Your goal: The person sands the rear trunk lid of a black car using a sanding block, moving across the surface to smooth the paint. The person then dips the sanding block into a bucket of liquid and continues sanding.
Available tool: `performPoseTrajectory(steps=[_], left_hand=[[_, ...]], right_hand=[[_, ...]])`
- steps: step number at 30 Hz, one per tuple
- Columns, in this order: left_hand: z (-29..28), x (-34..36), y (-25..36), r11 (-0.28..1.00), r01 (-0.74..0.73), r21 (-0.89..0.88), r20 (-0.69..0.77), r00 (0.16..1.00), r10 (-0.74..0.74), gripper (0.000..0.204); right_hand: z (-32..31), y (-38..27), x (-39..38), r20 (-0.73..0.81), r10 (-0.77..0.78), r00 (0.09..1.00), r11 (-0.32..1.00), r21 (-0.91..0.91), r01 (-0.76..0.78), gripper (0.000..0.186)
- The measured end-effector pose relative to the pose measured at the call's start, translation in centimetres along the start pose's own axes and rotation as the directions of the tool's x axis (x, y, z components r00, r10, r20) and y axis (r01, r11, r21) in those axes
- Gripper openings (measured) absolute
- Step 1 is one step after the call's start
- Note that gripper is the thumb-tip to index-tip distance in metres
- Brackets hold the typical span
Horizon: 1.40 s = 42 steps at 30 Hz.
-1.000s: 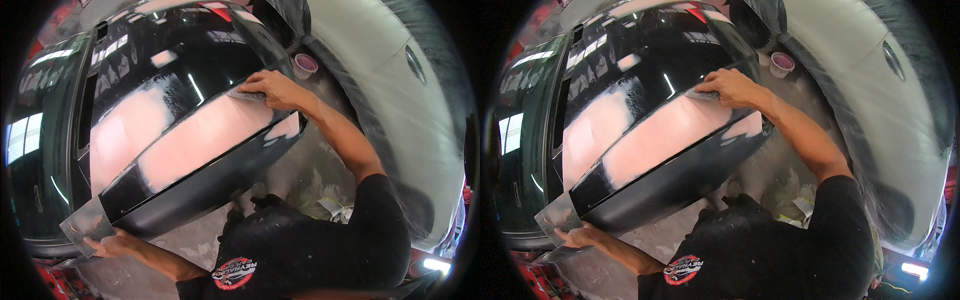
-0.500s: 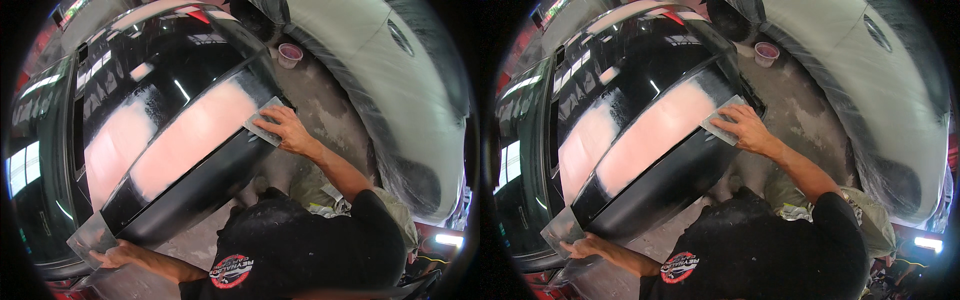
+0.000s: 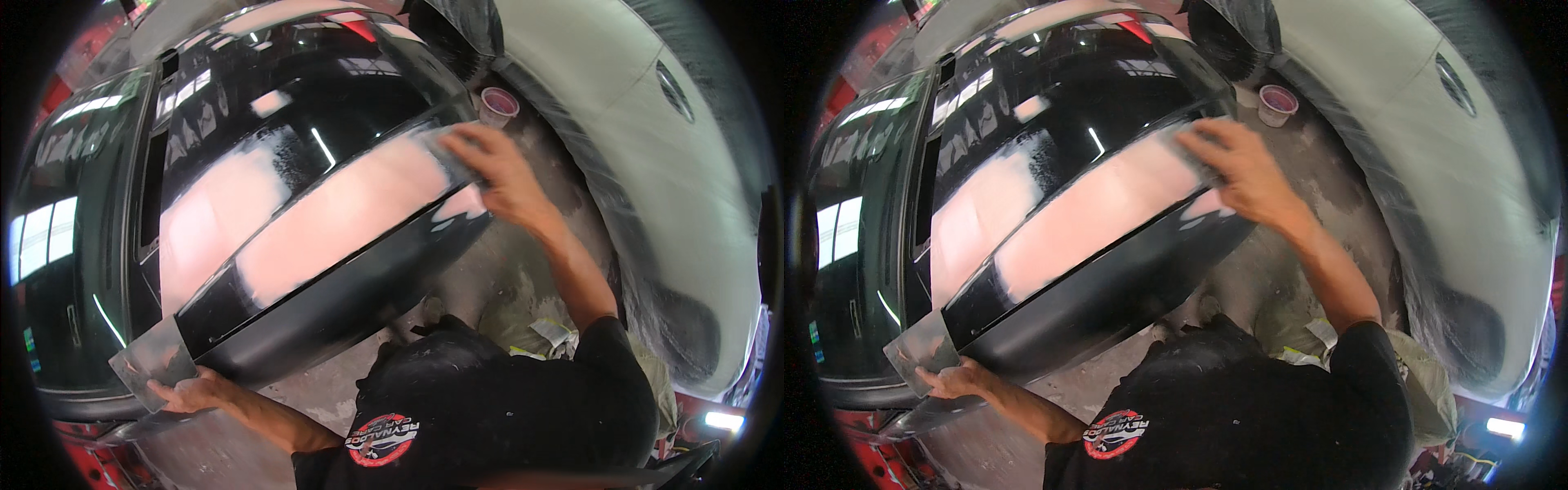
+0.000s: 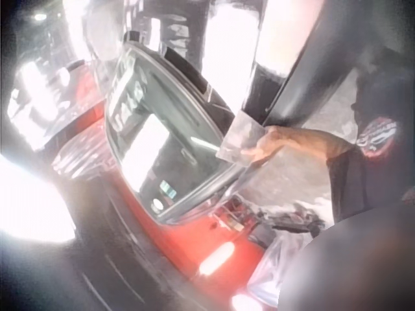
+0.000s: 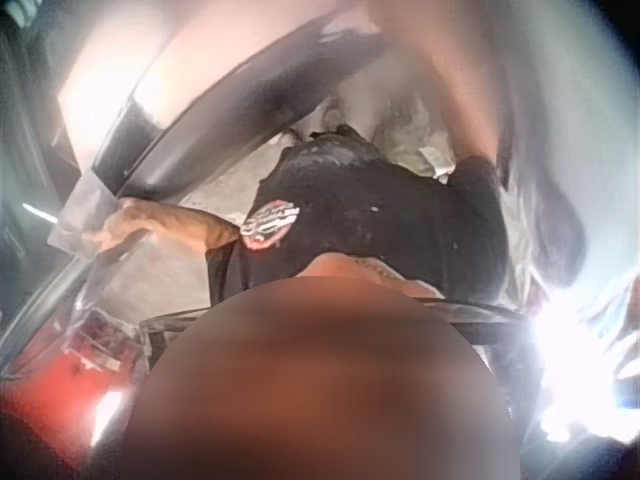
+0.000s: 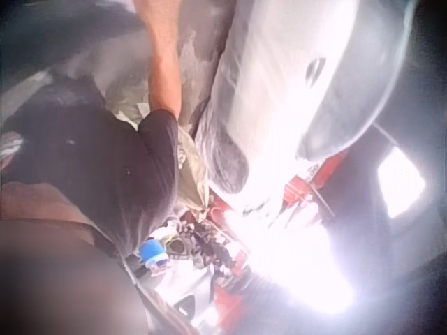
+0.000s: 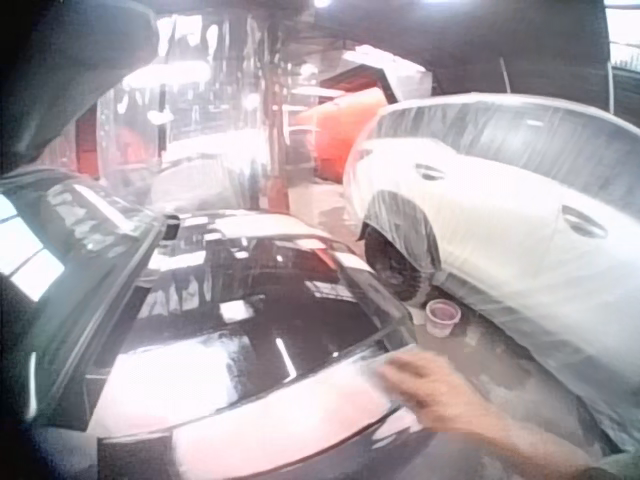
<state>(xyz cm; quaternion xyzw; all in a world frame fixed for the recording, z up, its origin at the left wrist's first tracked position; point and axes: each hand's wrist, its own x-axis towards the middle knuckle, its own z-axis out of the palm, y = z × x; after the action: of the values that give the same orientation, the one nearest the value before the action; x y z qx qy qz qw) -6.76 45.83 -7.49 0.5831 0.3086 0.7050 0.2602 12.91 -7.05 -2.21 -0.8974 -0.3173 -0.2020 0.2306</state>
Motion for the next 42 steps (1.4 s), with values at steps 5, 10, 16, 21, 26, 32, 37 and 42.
performPoseTrajectory(steps=[5, 10, 16, 21, 26, 32, 37, 42], left_hand=[[0.7, 0.0, 1.9, 0.843, 0.265, -0.468, -0.057, 0.943, -0.328, 0.038], [1.1, -0.6, 3.7, 0.792, 0.318, -0.521, -0.083, 0.905, -0.417, 0.038], [0.4, -1.3, 3.6, 0.872, -0.242, 0.426, 0.048, 0.968, 0.245, 0.041], [0.5, -0.4, 1.9, 0.876, 0.245, -0.415, -0.094, 0.947, -0.309, 0.041], [1.3, -0.4, 2.3, 0.852, 0.219, -0.475, -0.068, 0.957, -0.284, 0.04], [0.9, -1.1, 8.8, 0.697, 0.416, -0.584, 0.076, 0.883, -0.464, 0.045], [-1.0, -8.0, 17.7, 0.564, 0.74, -0.367, 0.619, 0.646, -0.446, 0.047], [-0.9, -13.5, 22.4, 0.351, 0.935, -0.046, 0.873, 0.208, -0.441, 0.041]], right_hand=[[7.4, -0.9, 3.6, 0.217, -0.049, 0.975, 0.997, -0.055, 0.063, 0.074], [8.4, -0.7, 5.6, 0.297, -0.088, 0.951, 0.993, -0.043, 0.106, 0.06], [5.1, -1.2, 2.8, 0.398, -0.124, 0.909, 0.992, 0.057, 0.11, 0.068], [4.1, -2.2, -3.5, 0.375, -0.106, 0.921, 0.994, 0.03, 0.102, 0.075], [1.7, -2.1, -4.4, 0.411, -0.092, 0.907, 0.996, 0.028, 0.088, 0.071], [-2.2, -1.7, -2.7, -0.107, 0.13, 0.986, 0.955, 0.281, -0.096, 0.059], [-1.4, -7.9, -2.5, -0.147, -0.182, 0.972, 0.853, 0.469, 0.23, 0.058], [1.5, -11.4, -3.6, -0.094, -0.604, 0.792, 0.718, 0.368, 0.591, 0.05]])
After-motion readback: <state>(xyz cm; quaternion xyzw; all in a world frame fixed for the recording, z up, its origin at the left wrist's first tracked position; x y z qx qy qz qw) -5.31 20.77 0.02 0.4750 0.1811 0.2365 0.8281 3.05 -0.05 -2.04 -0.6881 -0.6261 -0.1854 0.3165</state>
